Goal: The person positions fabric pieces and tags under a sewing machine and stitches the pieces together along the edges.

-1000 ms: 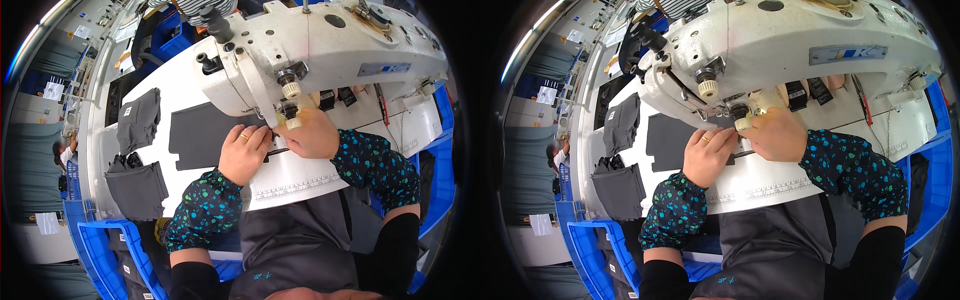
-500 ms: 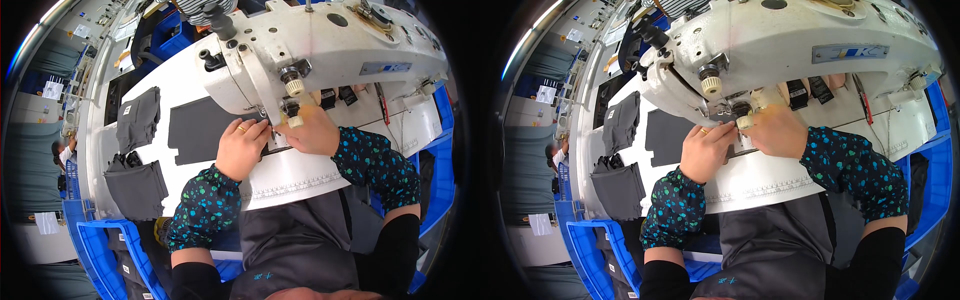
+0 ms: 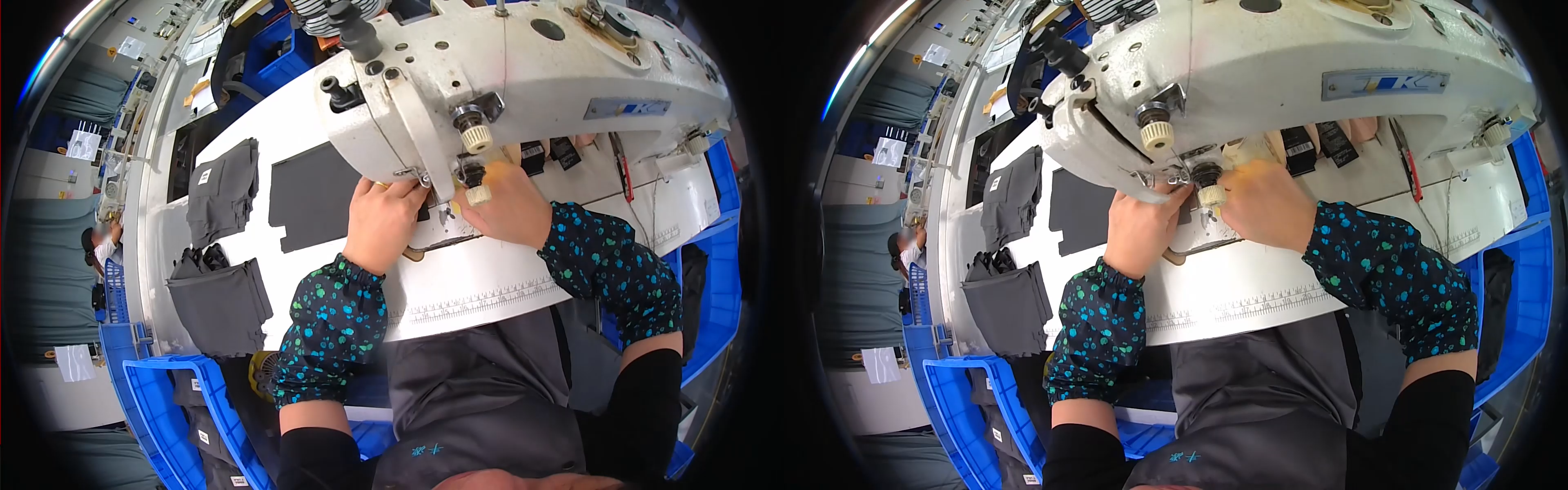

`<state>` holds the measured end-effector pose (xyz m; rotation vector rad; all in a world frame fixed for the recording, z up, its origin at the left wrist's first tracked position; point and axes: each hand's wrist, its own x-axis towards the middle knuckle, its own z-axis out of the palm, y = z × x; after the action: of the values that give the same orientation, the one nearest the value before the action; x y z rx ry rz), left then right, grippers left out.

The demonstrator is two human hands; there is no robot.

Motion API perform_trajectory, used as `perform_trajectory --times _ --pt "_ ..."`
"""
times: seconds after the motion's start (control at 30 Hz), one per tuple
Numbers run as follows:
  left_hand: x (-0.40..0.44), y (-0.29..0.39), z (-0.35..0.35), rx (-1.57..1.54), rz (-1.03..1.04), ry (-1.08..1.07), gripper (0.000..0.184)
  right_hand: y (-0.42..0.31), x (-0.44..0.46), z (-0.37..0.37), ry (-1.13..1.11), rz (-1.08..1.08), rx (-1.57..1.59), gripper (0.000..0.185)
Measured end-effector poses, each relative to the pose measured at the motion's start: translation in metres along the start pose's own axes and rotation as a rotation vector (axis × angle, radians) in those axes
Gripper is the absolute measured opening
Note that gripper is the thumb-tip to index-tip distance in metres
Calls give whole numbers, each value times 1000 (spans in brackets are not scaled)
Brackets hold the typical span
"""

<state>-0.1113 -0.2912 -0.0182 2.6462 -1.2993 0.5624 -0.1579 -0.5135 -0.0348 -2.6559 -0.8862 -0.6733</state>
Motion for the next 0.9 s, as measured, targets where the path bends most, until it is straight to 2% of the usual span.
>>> perform_trajectory --times 0.07,0.2,0.27,0.3,0.37,0.43,0.47,0.53,0.6,0.67,0.73,0.8,0.87,0.9 --pt "-2 1 -2 -32 -26 -80 28 0 0 0 19 1 4 18" --pt "-5 -6 -9 -39 -5 -10 32 2 0 1 42 -12 23 17" --pt "-14 -18 -13 21 -201 -143 37 1 -1 2 59 -26 14 18" --pt "-18 -21 -15 -31 -314 -250 32 0 -2 2 9 -27 1 16" --pt "-18 -14 -21 1 -315 -246 26 -3 -3 -1 -34 -33 -14 14" --pt "-11 2 -33 2 -316 -277 13 -6 -4 -6 -27 -158 208 11" --pt "-14 9 -32 88 -254 -230 25 -9 -4 -7 -25 -161 208 11" --pt "-18 27 -43 139 -270 -308 41 -14 -4 -7 -67 -241 360 20" --pt "-14 35 -61 136 -267 -439 42 -15 -5 -4 -73 -253 350 24" --pt "-13 29 -63 115 -223 -381 43 -15 -6 -4 -93 -205 287 25" --pt "-7 20 -64 154 -259 -434 43 -15 -7 -5 -85 -209 271 26" --pt "-2 4 -51 101 -195 -188 31 -14 -7 -5 -80 -214 253 27" --pt "5 -7 -38 40 -211 -149 24 -15 -9 -1 -56 -213 244 22" --pt "6 -14 -30 -104 -163 -107 24 -14 -9 -1 -58 -214 243 22"
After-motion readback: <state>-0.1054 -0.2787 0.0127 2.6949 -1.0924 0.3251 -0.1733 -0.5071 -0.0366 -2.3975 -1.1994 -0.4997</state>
